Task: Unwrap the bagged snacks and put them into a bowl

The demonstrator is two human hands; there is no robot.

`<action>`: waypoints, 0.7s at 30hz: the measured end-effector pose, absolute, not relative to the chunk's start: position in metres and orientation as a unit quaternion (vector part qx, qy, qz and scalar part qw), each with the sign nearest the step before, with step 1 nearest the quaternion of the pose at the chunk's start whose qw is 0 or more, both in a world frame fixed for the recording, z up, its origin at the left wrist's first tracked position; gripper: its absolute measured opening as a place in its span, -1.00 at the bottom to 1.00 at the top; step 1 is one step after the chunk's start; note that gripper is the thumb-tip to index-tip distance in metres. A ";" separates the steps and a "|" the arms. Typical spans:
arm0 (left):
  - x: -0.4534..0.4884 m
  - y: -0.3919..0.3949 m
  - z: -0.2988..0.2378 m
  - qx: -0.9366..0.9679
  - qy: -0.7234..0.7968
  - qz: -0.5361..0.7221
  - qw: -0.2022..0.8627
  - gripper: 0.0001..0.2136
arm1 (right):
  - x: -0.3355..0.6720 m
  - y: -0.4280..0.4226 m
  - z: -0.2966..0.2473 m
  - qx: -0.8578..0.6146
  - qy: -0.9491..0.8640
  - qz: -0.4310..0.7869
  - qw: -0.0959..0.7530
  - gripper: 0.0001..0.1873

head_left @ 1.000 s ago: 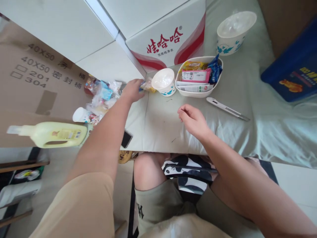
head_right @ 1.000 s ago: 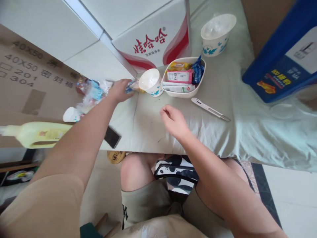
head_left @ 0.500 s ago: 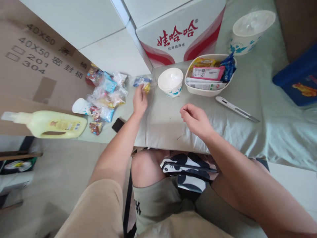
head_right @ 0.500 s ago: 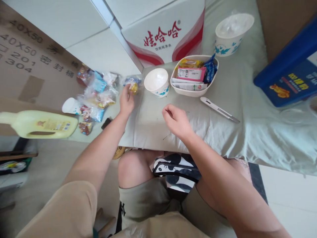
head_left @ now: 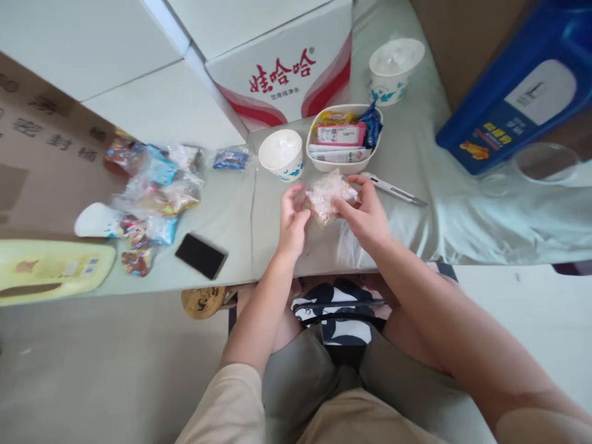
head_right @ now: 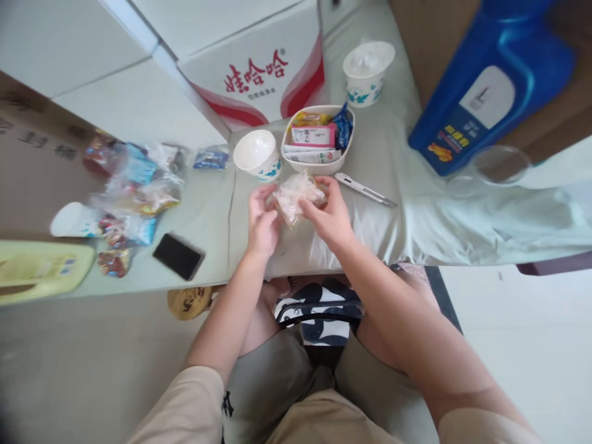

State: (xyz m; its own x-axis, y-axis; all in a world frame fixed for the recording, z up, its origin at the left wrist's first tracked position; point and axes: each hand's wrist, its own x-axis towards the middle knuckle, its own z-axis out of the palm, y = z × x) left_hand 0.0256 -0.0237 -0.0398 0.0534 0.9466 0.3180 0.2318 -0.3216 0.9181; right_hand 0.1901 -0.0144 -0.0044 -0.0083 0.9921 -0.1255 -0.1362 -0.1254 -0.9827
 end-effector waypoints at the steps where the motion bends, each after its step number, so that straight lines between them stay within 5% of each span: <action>1: 0.034 -0.019 -0.046 0.620 0.437 0.502 0.415 -0.46 | 0.194 -0.014 -0.006 -0.508 -0.443 0.535 0.510 -0.40; 4: 0.049 -0.009 -0.053 0.599 0.406 0.464 0.512 -0.26 | 0.204 -0.011 -0.004 -0.533 -0.486 0.466 0.513 -0.54; 7: 0.041 0.003 -0.046 0.597 0.491 0.450 0.448 -0.26 | 0.214 -0.001 0.003 -0.550 -0.554 0.385 0.493 -0.77; 11: 0.008 0.015 -0.035 0.597 0.547 0.455 0.369 -0.22 | 0.238 0.019 0.000 -0.647 -0.617 0.203 0.399 -0.79; 16: -0.015 0.010 -0.028 0.591 0.555 0.473 0.344 -0.33 | 0.261 0.029 -0.021 -0.731 -0.643 0.086 0.212 -0.55; 21: -0.019 0.009 -0.031 0.565 0.544 0.469 0.407 -0.53 | 0.267 0.018 -0.019 -0.698 -0.677 0.092 0.215 -0.68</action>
State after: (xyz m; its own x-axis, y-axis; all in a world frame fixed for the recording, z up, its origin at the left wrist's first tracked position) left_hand -0.0185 0.0092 -0.0314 -0.0316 0.9958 0.0863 0.2335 -0.0766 0.9693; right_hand 0.2667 0.0179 -0.0187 0.0671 0.9843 0.1632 0.9052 0.0088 -0.4250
